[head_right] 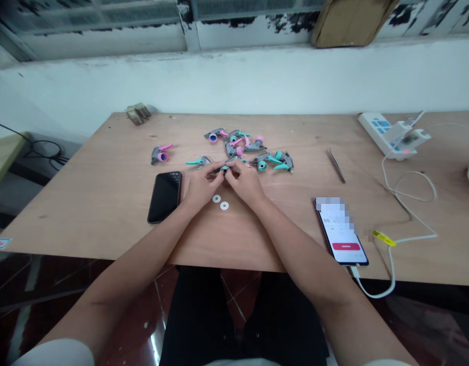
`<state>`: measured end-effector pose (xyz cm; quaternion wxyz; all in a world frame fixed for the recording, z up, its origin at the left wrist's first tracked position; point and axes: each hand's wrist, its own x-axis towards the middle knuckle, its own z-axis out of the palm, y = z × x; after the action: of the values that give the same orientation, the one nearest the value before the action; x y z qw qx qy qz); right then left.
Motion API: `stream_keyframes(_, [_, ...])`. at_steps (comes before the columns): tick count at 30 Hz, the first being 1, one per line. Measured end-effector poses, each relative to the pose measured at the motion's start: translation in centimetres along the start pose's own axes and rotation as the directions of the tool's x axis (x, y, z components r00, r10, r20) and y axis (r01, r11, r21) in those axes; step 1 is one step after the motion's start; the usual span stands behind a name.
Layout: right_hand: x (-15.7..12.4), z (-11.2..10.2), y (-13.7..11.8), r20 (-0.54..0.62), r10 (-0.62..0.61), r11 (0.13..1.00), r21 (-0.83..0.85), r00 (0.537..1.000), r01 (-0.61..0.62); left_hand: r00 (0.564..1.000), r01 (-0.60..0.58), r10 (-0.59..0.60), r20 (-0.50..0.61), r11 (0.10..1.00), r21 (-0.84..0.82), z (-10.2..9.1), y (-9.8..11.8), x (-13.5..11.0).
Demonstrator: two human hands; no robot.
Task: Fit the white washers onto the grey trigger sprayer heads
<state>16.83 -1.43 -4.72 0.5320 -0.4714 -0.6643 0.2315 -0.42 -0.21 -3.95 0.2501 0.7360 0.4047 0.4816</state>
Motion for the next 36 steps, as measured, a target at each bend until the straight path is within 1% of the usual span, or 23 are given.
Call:
stream_keyframes(6, [-0.1, 0.0, 0.1, 0.023, 0.002, 1.000, -0.021, 1.000, -0.002, 1.000, 0.018, -0.018, -0.020, 1.000, 0.017, 0.0, 0.1, 0.1])
stream_keyframes(9, [-0.1, 0.0, 0.0, 0.016, 0.009, 1.000, -0.030, 1.000, -0.008, 1.000, 0.019, -0.019, -0.011, 1.000, 0.022, 0.0, 0.0, 0.0])
stream_keyframes(12, [-0.2, -0.1, -0.2, -0.001, -0.010, 0.998, -0.063, 1.000, 0.010, 1.000, 0.011, -0.011, -0.005, 0.999, 0.036, -0.2, 0.5, -0.1])
stream_keyframes(14, [-0.2, -0.3, -0.6, 0.003, -0.035, 0.993, -0.115, 0.999, 0.035, 0.999, 0.008, -0.005, -0.036, 0.997, 0.083, -0.8, 1.2, 0.0])
stream_keyframes(16, [-0.3, -0.5, -1.2, 0.018, -0.066, 0.977, -0.202, 0.998, 0.068, 0.994, 0.002, 0.012, -0.112, 0.992, 0.123, -1.9, 1.7, 0.6])
stream_keyframes(18, [-0.3, -0.6, -1.7, 0.042, -0.091, 0.945, -0.311, 0.995, 0.100, 0.974, 0.003, 0.026, -0.224, 0.992, 0.128, -3.7, 1.6, 1.5])
stream_keyframes(19, [-0.4, -0.5, -1.9, 0.062, -0.095, 0.925, -0.364, 0.994, 0.111, 0.958, 0.014, 0.030, -0.285, 0.988, 0.151, -4.8, 1.3, 2.1])
stream_keyframes(21, [-0.4, -0.4, -2.1, 0.116, -0.083, 0.882, -0.454, 0.990, 0.128, 0.917, 0.069, 0.032, -0.398, 0.969, 0.236, -7.2, 0.0, 3.3])
stream_keyframes(24, [-0.2, 0.0, -1.9, 0.184, -0.032, 0.830, -0.543, 0.982, 0.128, 0.914, 0.137, 0.036, -0.403, 0.909, 0.393, -10.8, -3.0, 4.6])
stream_keyframes(25, [-0.1, 0.1, -1.7, 0.189, -0.008, 0.820, -0.561, 0.982, 0.115, 0.920, 0.172, 0.008, -0.391, 0.890, 0.423, -11.8, -4.1, 4.8])
stream_keyframes(27, [0.2, 0.3, -1.2, 0.175, 0.037, 0.809, -0.583, 0.984, 0.073, 0.932, 0.272, -0.110, -0.346, 0.843, 0.465, -13.2, -5.8, 4.8])
stream_keyframes(29, [0.4, 0.3, -0.9, 0.151, 0.063, 0.812, -0.582, 0.986, 0.037, 0.923, 0.363, -0.230, -0.308, 0.785, 0.501, -13.9, -6.7, 4.5])
stream_keyframes(31, [0.6, 0.3, -0.8, 0.133, 0.062, 0.825, -0.565, 0.989, 0.024, 0.903, 0.424, -0.312, -0.295, 0.754, 0.501, -14.0, -6.8, 4.1])
stream_keyframes(34, [0.5, -0.2, -1.5, 0.106, 0.025, 0.839, -0.543, 0.994, 0.037, 0.876, 0.473, -0.341, -0.340, 0.745, 0.471, -13.9, -6.5, 3.7])
stream_keyframes(35, [0.4, -0.5, -1.9, 0.121, 0.004, 0.847, -0.529, 0.993, 0.061, 0.868, 0.484, -0.335, -0.367, 0.739, 0.470, -13.8, -6.4, 3.6])
stream_keyframes(36, [0.3, -0.7, -2.3, 0.165, -0.016, 0.858, -0.503, 0.986, 0.099, 0.861, 0.490, -0.322, -0.393, 0.733, 0.472, -13.8, -6.3, 3.6])
